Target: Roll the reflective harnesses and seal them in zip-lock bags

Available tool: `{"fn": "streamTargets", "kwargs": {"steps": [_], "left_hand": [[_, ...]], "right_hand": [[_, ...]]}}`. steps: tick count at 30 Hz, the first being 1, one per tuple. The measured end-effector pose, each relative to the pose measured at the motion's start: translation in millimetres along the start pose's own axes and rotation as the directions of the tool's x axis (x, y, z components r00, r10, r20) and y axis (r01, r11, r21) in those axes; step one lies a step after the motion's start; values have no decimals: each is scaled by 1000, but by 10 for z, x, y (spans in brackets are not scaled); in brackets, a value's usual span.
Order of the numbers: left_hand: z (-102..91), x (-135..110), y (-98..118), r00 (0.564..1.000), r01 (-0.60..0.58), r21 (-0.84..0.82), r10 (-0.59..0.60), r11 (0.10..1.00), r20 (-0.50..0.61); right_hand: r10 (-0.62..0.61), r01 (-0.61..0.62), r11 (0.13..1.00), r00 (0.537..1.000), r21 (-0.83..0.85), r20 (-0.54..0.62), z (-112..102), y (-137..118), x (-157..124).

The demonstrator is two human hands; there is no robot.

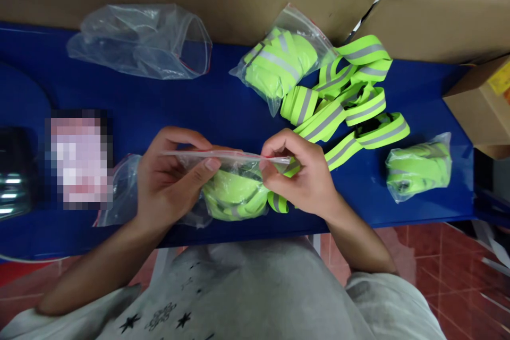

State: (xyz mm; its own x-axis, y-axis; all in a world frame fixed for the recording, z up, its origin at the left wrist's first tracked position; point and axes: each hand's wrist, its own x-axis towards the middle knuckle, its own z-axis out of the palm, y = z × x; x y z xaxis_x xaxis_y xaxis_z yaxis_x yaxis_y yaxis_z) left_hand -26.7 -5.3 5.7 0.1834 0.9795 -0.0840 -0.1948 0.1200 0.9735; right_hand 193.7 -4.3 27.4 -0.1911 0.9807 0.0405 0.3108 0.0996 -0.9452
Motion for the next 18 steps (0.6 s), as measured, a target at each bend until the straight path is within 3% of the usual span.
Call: {"fn": "streamTargets", "kwargs": {"steps": [6, 12, 16, 18], "left_hand": [[11, -13, 22, 998, 49, 45, -50, 998, 29], [57, 34, 72, 999, -13, 105, 8, 994, 43], [44, 20, 95, 977, -113, 36, 105, 993, 183], [-36, -71, 149, 963, -181, 95, 156, 979, 221]], "right_hand": [[-66, 67, 997, 998, -38, 5, 31, -26, 9], [-122, 121, 989, 992, -83, -16, 35, -57, 16], [-173, 172, 983, 985, 61, 15, 1, -44, -11], [-207, 202, 965, 978, 164, 11, -40, -54, -22]]}}
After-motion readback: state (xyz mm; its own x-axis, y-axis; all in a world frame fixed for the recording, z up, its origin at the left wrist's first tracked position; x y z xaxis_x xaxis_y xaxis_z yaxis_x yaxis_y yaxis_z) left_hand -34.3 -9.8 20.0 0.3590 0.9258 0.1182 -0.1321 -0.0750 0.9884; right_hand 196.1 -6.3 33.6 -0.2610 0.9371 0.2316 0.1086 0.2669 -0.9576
